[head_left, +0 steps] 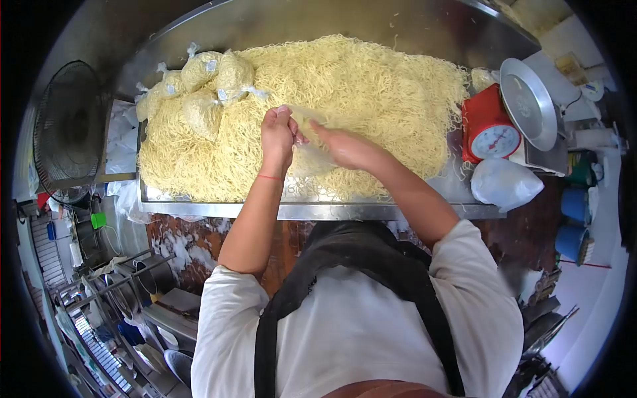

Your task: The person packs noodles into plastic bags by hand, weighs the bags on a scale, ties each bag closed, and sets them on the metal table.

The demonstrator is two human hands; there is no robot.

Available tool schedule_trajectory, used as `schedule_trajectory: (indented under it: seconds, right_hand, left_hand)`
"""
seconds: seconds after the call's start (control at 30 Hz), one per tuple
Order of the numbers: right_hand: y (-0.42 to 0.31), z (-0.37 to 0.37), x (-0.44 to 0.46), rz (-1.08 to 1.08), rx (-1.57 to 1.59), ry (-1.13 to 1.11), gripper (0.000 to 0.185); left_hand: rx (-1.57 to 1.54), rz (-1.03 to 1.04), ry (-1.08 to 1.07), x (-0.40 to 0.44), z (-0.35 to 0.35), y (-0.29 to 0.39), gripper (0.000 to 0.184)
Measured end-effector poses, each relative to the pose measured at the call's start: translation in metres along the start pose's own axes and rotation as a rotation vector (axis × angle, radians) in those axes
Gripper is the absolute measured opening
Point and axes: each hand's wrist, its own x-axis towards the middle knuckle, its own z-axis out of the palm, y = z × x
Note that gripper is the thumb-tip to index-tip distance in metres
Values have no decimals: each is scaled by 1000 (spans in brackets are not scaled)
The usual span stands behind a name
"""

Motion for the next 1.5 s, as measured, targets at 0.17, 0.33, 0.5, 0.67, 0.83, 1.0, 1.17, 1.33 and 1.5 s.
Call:
schedule_trajectory:
  seconds: [0.17, 0.33, 0.5, 0.67, 0.83, 1.0, 1.17, 1.33, 1.5]
  right_hand:
    - [73, 21, -16, 34, -325, 374, 64]
    - [116, 41, 27, -154, -450, 202, 53]
    - [91, -3, 24, -74, -81, -231, 36]
    - [95, -35, -8, -96, -22, -249, 20]
    - [170, -75, -15, 198, -119, -166, 22]
    - [157, -62, -18, 477, -631, 209, 48]
    - [19, 14, 0, 34, -219, 237, 69]
    - [-23, 18, 32, -27, -379, 517, 38]
    - [5, 14, 10, 419, -110, 212, 45]
  left_hand:
    - [-14, -53, 28, 11, -7, -6, 18]
    - [684, 244, -315, -13, 23, -2, 29]
    - [1350, 461, -512, 4, 9, -86, 38]
    - [1270, 501, -759, 20, -32, -66, 24]
    - [1302, 438, -676, 9, -68, -33, 30]
    - [962, 191, -310, -15, -76, -26, 27]
    - [282, -54, -26, -33, -52, -17, 19]
    - [551, 126, -343, -39, -41, 36, 26]
    - [1088, 363, -292, -16, -110, -10, 21]
